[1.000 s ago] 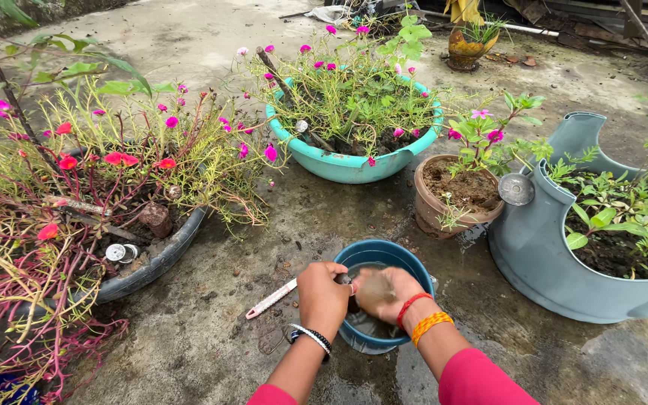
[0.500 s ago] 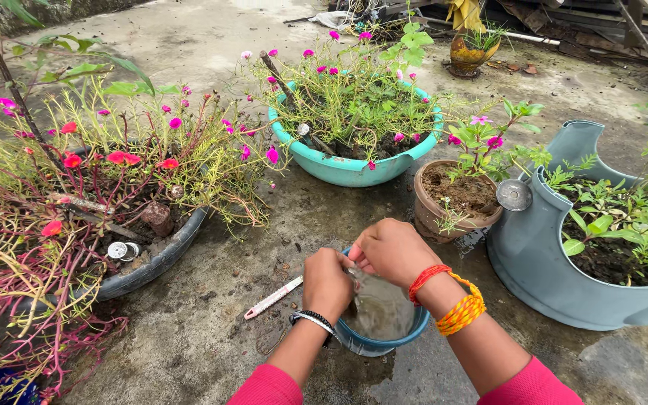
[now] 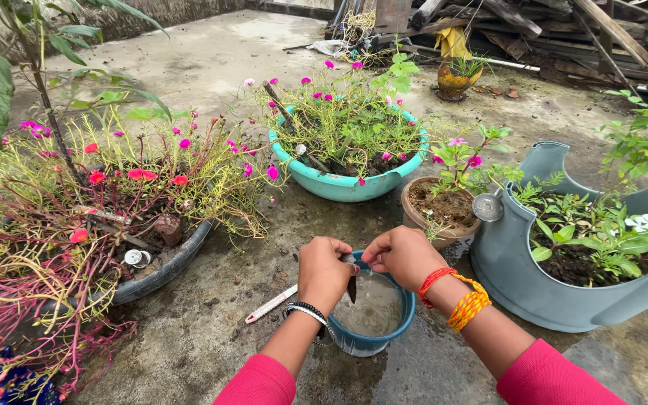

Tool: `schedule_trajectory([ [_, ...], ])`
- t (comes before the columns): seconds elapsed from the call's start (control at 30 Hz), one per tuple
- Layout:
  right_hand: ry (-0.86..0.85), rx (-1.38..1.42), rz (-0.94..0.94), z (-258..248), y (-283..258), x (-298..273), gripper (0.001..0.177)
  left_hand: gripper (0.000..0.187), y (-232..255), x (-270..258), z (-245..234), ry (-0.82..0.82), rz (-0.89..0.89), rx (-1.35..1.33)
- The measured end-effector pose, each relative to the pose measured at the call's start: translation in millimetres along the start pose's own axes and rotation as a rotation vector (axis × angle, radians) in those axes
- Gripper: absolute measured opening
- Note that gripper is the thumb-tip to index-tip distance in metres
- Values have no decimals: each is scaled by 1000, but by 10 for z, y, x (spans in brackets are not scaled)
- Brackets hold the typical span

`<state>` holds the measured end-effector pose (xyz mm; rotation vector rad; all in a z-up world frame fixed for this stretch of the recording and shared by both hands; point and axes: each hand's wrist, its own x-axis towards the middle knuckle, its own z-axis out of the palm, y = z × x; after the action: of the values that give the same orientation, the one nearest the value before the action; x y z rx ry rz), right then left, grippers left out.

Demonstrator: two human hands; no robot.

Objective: The person washes a sharpening stone in a bucket of water, trims stems from a potted plant with a blade, and sharpens the blade against the stone.

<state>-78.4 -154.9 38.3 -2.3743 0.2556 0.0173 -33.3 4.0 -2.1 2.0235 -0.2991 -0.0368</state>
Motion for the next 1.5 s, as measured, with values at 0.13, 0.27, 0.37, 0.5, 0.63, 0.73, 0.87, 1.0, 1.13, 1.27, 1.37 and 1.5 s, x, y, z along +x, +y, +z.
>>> schedule_trajectory([
  [0.13, -11, 176, 3, -1, 78, -45, 28, 35, 178, -63, -50, 25, -14, 26],
  [0.27, -3, 257, -14, -38, 126, -85, 26, 35, 254, -96, -55, 35, 22, -8],
  [0.37, 28, 172, 18, -78, 117, -119, 29, 36, 274, -106, -82, 40, 38, -23],
  [0.5, 41, 60, 31, -127, 96, -126, 28, 32, 298, -135, -185, 38, 33, -80],
  [0.63, 1, -186, -103, -46, 83, -132, 27, 34, 293, -186, -355, 69, 28, -83],
  [0.73, -68, -258, -261, 95, 42, -128, 46, 34, 211, -190, -486, 37, 3, -182],
  [0.87, -64, -249, -483, 339, -110, -49, 51, 34, -95, -192, -706, -21, -18, -522],
  [1.0, -170, -182, -489, 578, -508, 36, 42, 32, -501, -247, -1099, 9, -67, -760],
  [1.13, -253, -472, -518, 755, -1076, -35, 33, 30, -797, -312, -1664, -16, -101, -728],
  [1.27, -305, -618, -610, 1133, -1645, -73, 24, 29, -1030, -373, -2356, -24, -100, -207],
  [1.37, -372, -648, -545, 1585, -1978, -127, 26, 29, -1225, -402, -2786, 2, -111, 139],
  [1.5, -419, -689, -599, 2176, -2323, -171, 26, 29, -1697, -565, -3209, -9, -74, 318],
])
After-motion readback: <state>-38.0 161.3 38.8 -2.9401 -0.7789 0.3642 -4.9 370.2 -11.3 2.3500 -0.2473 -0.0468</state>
